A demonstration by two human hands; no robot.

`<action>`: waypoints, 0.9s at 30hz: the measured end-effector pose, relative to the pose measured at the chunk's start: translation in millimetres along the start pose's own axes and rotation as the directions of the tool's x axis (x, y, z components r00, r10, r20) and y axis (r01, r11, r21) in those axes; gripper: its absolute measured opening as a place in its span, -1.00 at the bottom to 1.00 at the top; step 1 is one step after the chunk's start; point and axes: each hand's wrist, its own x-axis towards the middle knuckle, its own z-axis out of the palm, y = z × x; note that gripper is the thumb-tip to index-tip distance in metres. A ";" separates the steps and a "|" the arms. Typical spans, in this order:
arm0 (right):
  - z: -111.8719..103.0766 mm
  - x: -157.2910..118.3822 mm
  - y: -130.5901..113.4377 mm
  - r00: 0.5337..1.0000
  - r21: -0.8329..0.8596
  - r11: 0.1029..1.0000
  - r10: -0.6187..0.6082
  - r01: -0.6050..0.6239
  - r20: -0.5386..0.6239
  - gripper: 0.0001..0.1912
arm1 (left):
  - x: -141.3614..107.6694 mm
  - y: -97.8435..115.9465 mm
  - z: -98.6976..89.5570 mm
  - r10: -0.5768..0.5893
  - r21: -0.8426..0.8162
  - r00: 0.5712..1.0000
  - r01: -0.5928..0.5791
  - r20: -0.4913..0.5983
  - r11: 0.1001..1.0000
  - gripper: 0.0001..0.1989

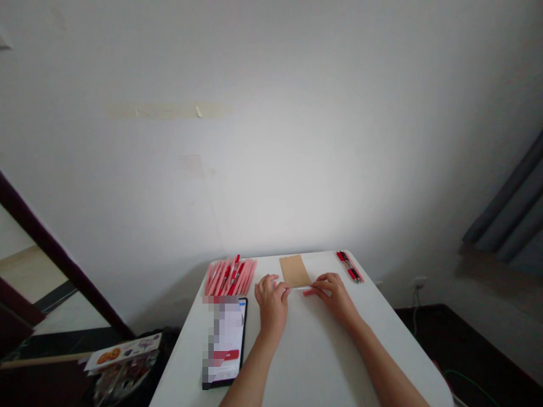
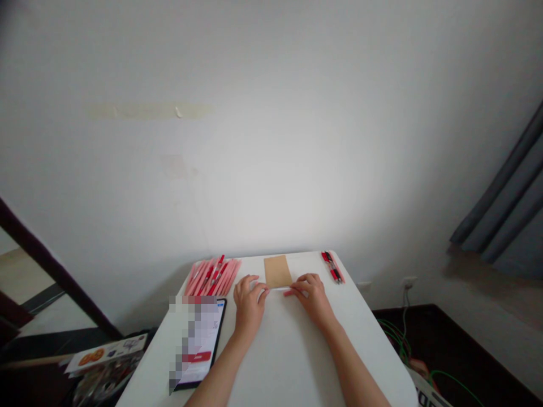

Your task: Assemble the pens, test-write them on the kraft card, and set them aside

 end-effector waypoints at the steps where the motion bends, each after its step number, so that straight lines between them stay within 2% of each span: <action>1: 0.0 0.0 -0.9 1.000 0.001 1.000 -0.002 0.002 0.004 -0.71 | -0.2 -0.1 0.3 0.006 -0.004 1.000 -0.006 0.005 1.000 -0.90; 8: 0.0 -0.4 -8.4 0.999 -0.007 1.000 -0.022 0.022 0.024 -0.77 | -1.0 1.7 -0.3 0.060 -0.002 0.997 -0.060 0.039 0.998 -0.89; 16: 0.5 -0.1 -12.2 0.999 -0.009 0.999 -0.044 0.044 0.005 -0.73 | -1.9 2.0 1.7 0.107 -0.016 0.993 -0.106 0.055 0.994 -0.86; 27: -1.0 -1.0 -15.3 1.000 -0.053 0.999 -0.010 0.010 0.007 -0.74 | -3.2 0.0 4.1 0.133 -0.027 0.989 -0.132 0.060 0.991 -0.85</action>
